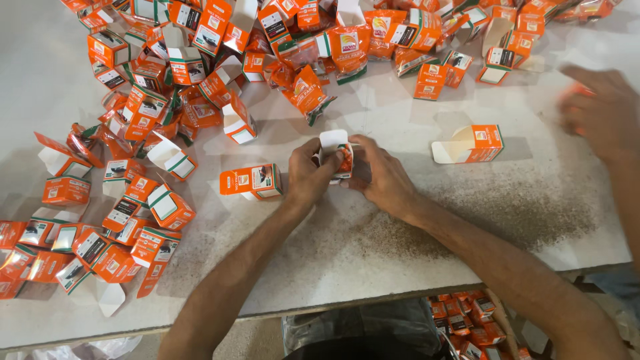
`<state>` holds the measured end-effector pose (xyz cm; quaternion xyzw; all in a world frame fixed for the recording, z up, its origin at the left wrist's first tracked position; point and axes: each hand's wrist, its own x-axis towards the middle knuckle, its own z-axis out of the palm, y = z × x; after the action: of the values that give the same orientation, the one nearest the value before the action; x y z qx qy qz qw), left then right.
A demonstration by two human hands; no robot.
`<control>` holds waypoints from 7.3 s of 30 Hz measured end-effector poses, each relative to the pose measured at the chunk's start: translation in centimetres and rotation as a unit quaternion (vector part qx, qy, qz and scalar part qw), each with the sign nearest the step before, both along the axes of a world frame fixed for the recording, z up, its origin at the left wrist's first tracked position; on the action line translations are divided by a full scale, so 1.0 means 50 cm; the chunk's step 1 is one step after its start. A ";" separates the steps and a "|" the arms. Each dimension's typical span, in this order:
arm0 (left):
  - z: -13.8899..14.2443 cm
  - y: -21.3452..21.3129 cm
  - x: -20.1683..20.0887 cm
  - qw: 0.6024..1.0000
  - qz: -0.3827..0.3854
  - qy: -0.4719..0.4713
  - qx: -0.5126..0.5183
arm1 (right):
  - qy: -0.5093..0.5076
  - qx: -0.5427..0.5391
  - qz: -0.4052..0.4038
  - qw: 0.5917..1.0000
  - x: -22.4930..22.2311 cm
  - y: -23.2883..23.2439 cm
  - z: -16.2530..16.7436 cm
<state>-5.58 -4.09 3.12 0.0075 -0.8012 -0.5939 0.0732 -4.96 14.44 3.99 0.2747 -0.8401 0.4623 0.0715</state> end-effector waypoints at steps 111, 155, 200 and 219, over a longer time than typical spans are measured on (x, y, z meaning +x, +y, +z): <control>-0.015 -0.020 -0.046 0.999 -0.032 0.015 0.009 | -0.055 -0.030 0.016 0.998 0.002 -0.016 0.001; 0.016 -0.083 0.035 0.890 -0.230 0.330 -0.213 | 0.055 0.023 0.026 0.998 -0.001 -0.013 0.001; 0.011 -0.080 -0.226 0.879 -0.025 0.232 -0.415 | 0.033 -0.014 0.079 0.996 -0.028 0.035 -0.003; 0.036 -0.043 0.054 0.855 -0.117 0.407 -0.299 | -0.059 -0.034 0.066 0.996 -0.004 0.010 0.016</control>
<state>-2.88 -6.22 4.90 -0.3508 -0.8337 -0.2795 0.3221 -5.14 14.96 4.77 0.2993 -0.8069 0.5092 0.0008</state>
